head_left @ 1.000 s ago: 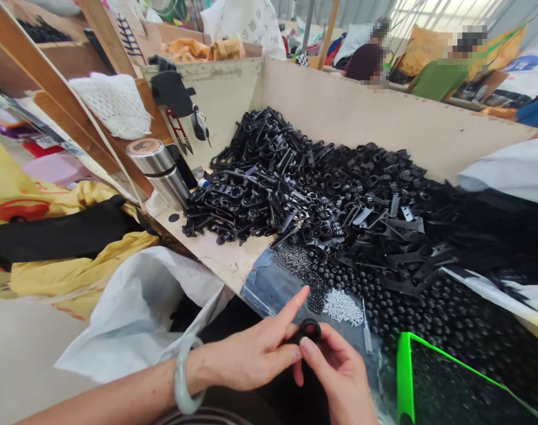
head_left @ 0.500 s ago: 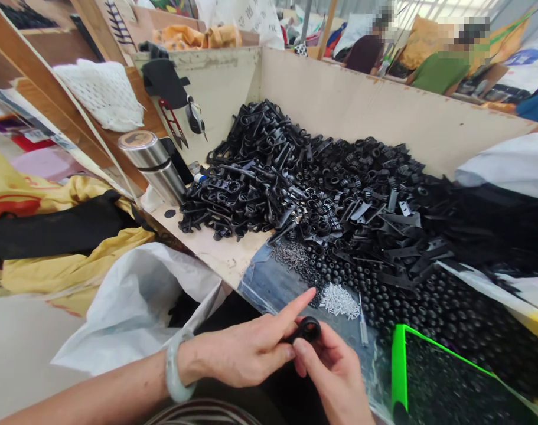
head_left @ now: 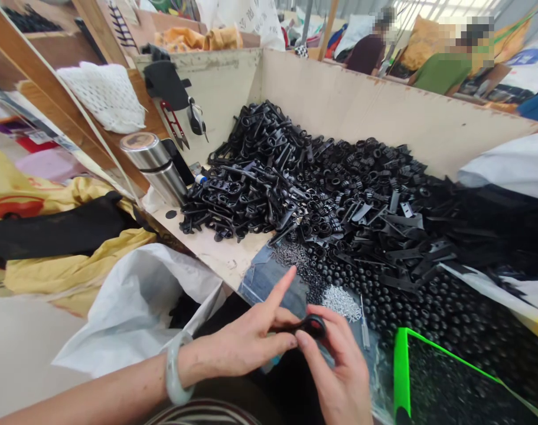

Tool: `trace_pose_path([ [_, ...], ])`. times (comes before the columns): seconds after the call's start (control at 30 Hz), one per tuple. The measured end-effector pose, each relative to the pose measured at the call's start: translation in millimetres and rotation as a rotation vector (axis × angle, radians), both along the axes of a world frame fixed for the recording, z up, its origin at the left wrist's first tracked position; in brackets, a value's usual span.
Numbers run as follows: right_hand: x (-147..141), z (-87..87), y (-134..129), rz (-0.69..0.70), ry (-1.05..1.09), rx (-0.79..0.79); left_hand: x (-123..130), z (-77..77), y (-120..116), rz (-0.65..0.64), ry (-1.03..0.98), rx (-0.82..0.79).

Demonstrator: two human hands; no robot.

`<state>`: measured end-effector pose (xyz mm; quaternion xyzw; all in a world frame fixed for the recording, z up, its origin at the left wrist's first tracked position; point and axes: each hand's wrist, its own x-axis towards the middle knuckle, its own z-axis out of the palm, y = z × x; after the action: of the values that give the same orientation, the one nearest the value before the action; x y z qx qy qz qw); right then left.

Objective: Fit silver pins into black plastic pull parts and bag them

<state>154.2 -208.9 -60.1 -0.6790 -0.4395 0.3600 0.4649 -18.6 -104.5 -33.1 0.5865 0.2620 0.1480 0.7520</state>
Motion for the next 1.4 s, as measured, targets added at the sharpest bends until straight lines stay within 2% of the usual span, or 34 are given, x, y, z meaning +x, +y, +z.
trace_pose_path([
  [0.03, 2, -0.4, 0, -0.030, -0.021, 0.021, 3, 0.3, -1, 0.043, -0.005, -0.048],
  [0.1, 5, -2.0, 1, -0.055, 0.024, 0.034, 8, 2.2, -3, 0.088, 0.025, -0.045],
  [0.23, 8, -12.9, 2, -0.112, 0.093, 0.074, 16, 5.7, -5, 0.184, 0.147, 0.148],
  [0.33, 11, -27.7, -1, -0.198, 0.089, 0.117, 17, 3.4, -6, 0.126, 0.191, 0.306],
  [0.4, 12, -36.5, -3, -0.239, 0.137, 0.121, 18, 0.6, -7, 0.059, 0.206, 0.370],
  [0.47, 10, -40.7, -4, -0.261, 0.217, 0.116, 18, -1.8, -8, 0.046, 0.206, 0.409],
  [0.57, 1, -35.4, -2, -0.292, 0.358, 0.108, 18, -3.1, -11, 0.071, 0.193, 0.420],
  [0.67, -13, -20.5, 3, -0.327, 0.493, 0.077, 19, -1.3, -10, 0.079, 0.145, 0.370],
  [0.83, -26, -0.5, 6, -0.357, 0.590, 0.040, 19, 4.2, -4, 0.020, 0.171, 0.343],
  [0.93, -26, 0.3, 6, -0.341, 0.570, 0.022, 19, 3.7, -6, 0.013, 0.266, 0.382],
  [1.07, -21, -11.6, 5, -0.297, 0.485, 0.034, 19, -0.1, -12, 0.070, 0.343, 0.418],
  [1.17, -17, -24.9, 4, -0.243, 0.511, 0.055, 21, -3.0, -14, 0.133, 0.259, 0.313],
  [1.3, -14, -35.6, 5, -0.248, 0.669, 0.132, 27, -6.2, -13, 0.221, -0.019, -0.045],
  [1.4, -18, -33.9, 7, -0.234, 0.681, 0.093, 26, -3.8, -10, 0.245, -0.051, -0.107],
])
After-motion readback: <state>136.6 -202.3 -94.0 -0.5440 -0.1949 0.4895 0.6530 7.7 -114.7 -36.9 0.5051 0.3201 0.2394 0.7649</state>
